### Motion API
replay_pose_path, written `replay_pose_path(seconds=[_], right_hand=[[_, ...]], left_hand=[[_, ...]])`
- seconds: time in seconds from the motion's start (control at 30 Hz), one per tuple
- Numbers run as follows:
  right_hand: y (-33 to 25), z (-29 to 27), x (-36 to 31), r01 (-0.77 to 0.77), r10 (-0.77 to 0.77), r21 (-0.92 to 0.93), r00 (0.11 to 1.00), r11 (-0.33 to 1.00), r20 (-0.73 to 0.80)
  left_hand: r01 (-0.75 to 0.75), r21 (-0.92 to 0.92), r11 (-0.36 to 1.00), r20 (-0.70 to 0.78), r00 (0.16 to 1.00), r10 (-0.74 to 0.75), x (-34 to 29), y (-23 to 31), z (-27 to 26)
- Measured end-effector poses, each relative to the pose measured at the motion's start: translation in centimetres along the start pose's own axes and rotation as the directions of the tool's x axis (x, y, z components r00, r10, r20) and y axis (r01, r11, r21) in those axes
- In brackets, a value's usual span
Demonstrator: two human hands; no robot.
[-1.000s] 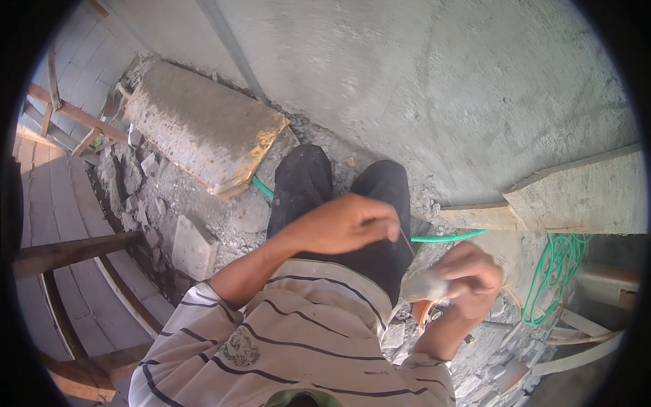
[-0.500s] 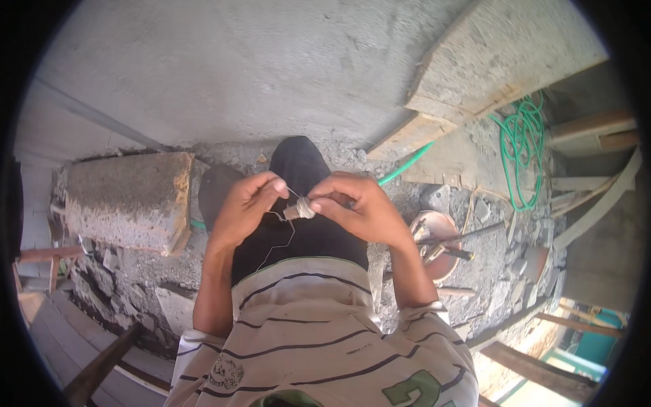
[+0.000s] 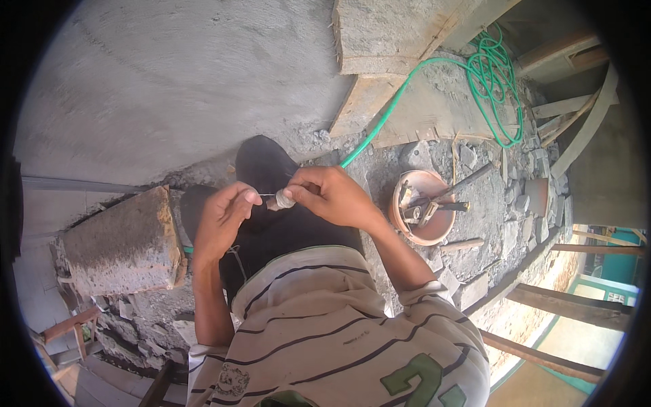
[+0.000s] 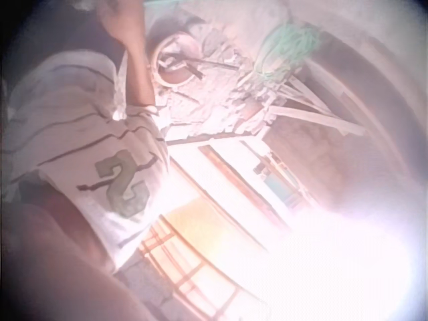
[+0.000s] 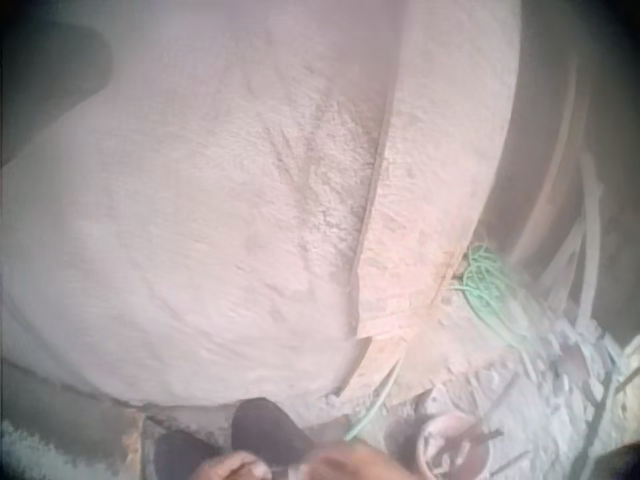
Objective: The person sits on a construction site floor and ties a white string around a small piece of plaster. They repeatedly wrap the string, adjust the knot, and pull it tight. The person then picks up a larger piece of plaster and places it on the floor.
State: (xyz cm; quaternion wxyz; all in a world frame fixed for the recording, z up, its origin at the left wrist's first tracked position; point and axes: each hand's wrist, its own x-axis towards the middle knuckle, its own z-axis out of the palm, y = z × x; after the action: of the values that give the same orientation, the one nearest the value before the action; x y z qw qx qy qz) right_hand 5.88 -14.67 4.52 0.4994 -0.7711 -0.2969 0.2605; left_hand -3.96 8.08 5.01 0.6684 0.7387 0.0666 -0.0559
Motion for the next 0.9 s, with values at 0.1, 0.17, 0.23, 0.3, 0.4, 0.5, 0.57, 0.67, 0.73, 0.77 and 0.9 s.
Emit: replay_pose_path(seconds=[0.1,0.17,0.23,0.3,0.4,0.5,0.57,0.67,0.73,0.77,0.9], right_hand=[[-0.1,0.6,0.4,-0.051,0.056,0.034,0.985,0.998,-0.162],[-0.3,0.6,0.7,-0.033,0.080,0.327,0.988,0.944,-0.130],[-0.5,0.5,0.6,-0.034,0.071,0.532,0.996,0.846,-0.049],[-0.7,0.1,0.4,-0.058,0.012,0.649,0.997,0.759,0.076],[-0.3,-0.2,0.1,0.055,-0.086,0.205,0.986,0.977,0.146],[-0.3,1.6,-0.5,0.078,-0.078,-0.019,0.996,0.997,-0.037],[-0.8,2.2,0.1,0.154,-0.195,-0.187,0.955,0.970,-0.222],[-0.5,2.4,0.5,0.079,0.002,0.337,0.972,0.938,-0.233],[-0.4,1.9,0.9,0.060,0.044,0.536,0.983,0.842,-0.180],[-0.4,1.7,1.0,0.028,0.065,0.638,0.990,0.769,-0.122],[-0.8,0.7,0.9,-0.171,0.066,0.552,0.977,0.816,0.204]], left_hand=[[-0.102,0.031,0.994,0.044,0.994,0.101,-1.9,1.6,3.5],[0.076,-0.159,0.984,0.243,0.969,-0.036,-2.2,-0.1,5.1],[0.247,-0.253,0.936,0.353,0.924,-0.148,-1.2,-2.6,4.5],[0.367,-0.335,0.868,0.338,0.906,-0.253,-0.5,-4.9,2.6],[0.119,-0.075,0.990,0.108,0.988,-0.111,0.3,-2.5,-0.4],[-0.055,0.365,0.929,0.045,0.998,0.041,-1.7,1.6,1.2],[-0.074,0.213,0.974,0.002,0.997,0.076,-3.1,1.7,3.6],[0.018,-0.129,0.991,0.111,0.994,-0.003,-3.9,-0.8,5.7],[0.045,-0.286,0.957,0.156,0.988,0.000,-3.4,-3.2,6.1],[0.072,-0.276,0.958,0.149,0.988,-0.032,-2.8,-4.2,5.9],[0.090,-0.137,0.986,-0.018,0.996,-0.093,-0.9,-7.5,1.9]])
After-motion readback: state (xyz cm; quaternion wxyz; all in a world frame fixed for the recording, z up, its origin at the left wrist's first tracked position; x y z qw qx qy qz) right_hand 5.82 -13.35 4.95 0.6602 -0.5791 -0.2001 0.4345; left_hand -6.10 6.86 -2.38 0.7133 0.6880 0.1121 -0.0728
